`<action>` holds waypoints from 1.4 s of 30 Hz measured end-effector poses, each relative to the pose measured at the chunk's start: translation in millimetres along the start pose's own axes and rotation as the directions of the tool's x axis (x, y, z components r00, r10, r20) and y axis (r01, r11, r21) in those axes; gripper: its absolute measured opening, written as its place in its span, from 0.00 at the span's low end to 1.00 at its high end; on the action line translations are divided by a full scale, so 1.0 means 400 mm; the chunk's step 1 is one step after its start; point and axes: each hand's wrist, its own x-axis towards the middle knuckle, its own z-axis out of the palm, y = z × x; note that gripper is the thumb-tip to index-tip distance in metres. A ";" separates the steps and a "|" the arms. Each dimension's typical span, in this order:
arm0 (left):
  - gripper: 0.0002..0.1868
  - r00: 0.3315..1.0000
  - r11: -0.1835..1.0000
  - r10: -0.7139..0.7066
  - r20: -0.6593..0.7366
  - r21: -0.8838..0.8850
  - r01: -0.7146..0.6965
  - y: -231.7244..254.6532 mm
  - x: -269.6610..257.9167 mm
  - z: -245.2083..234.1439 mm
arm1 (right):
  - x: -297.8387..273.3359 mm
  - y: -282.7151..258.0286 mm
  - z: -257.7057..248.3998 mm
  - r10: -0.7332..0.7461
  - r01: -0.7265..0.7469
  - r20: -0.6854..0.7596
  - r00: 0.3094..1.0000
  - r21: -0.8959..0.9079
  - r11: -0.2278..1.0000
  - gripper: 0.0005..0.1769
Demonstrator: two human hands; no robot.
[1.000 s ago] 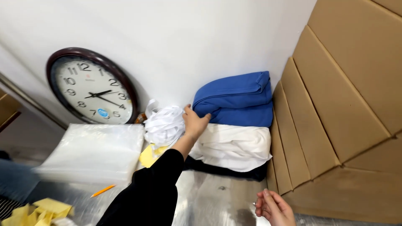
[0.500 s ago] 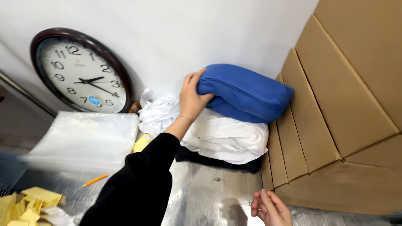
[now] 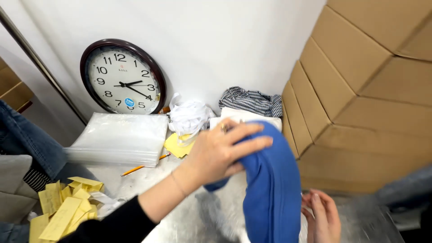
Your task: Hanging various folded garments onto a clothes rack using hangers
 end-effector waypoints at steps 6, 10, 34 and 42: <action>0.28 0.991 0.960 0.134 -0.007 -0.246 -0.131 0.230 -0.200 -0.068 | -0.265 -0.130 -0.082 0.197 -0.188 0.576 0.793 -0.075 0.979 0.40; 0.26 0.992 0.897 0.119 -0.031 -0.426 -0.121 0.349 -0.295 -0.119 | -0.488 -0.216 -0.113 0.186 0.095 0.546 0.817 -0.446 0.890 0.43; 0.17 0.704 0.084 -0.061 0.708 -0.699 0.710 1.007 -0.413 -0.083 | -0.939 -0.504 -0.615 0.136 -0.139 -0.447 0.884 0.027 0.990 0.52; 0.21 0.493 0.110 0.503 0.710 -0.619 0.778 1.334 -0.203 -0.005 | -0.891 -0.574 -0.909 0.118 -0.100 -0.545 0.830 0.063 0.993 0.50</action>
